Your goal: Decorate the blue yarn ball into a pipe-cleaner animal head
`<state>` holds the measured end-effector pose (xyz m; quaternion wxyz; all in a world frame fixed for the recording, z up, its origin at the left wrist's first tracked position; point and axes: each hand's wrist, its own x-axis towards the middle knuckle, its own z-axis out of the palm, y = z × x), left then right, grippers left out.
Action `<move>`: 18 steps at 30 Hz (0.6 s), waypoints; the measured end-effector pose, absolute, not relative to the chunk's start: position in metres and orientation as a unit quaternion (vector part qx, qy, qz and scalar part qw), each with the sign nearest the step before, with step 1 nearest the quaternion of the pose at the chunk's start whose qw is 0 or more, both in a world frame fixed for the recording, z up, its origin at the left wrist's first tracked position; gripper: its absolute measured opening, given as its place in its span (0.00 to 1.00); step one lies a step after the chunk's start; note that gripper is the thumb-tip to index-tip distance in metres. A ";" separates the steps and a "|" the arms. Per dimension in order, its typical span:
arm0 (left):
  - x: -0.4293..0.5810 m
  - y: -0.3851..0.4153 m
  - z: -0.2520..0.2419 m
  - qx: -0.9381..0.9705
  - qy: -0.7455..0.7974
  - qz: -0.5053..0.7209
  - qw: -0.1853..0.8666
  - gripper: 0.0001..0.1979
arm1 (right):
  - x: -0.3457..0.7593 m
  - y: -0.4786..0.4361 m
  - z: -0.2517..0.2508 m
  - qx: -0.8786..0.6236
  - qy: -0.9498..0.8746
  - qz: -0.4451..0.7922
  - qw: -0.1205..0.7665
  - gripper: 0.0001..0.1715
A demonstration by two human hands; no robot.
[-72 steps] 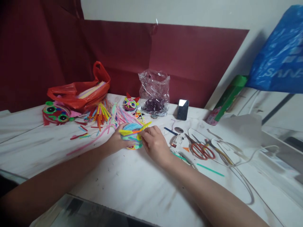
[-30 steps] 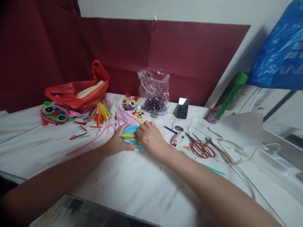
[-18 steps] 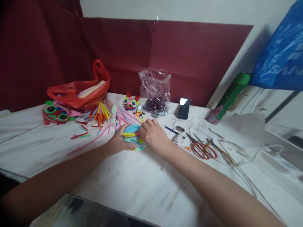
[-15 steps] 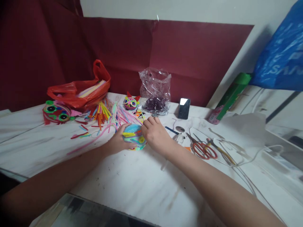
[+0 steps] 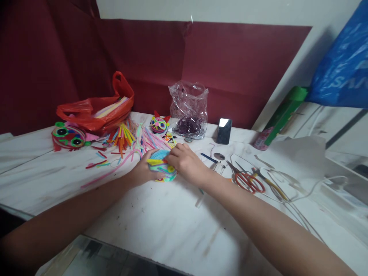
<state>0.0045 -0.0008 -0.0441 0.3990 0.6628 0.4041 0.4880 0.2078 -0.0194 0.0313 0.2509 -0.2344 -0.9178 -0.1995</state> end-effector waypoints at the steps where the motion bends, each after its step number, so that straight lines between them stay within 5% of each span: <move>1: 0.004 0.000 -0.045 0.660 0.404 0.487 0.406 0.46 | 0.210 -0.018 0.030 -0.247 -0.906 -0.181 0.293 0.09; 5: 0.005 0.001 -0.047 0.645 0.400 0.487 0.432 0.47 | 0.219 -0.020 0.021 -0.295 -0.849 -0.146 0.414 0.07; 18: 0.006 0.000 -0.045 0.649 0.404 0.483 0.428 0.47 | 0.210 -0.036 -0.013 -0.298 -0.860 -0.130 0.393 0.15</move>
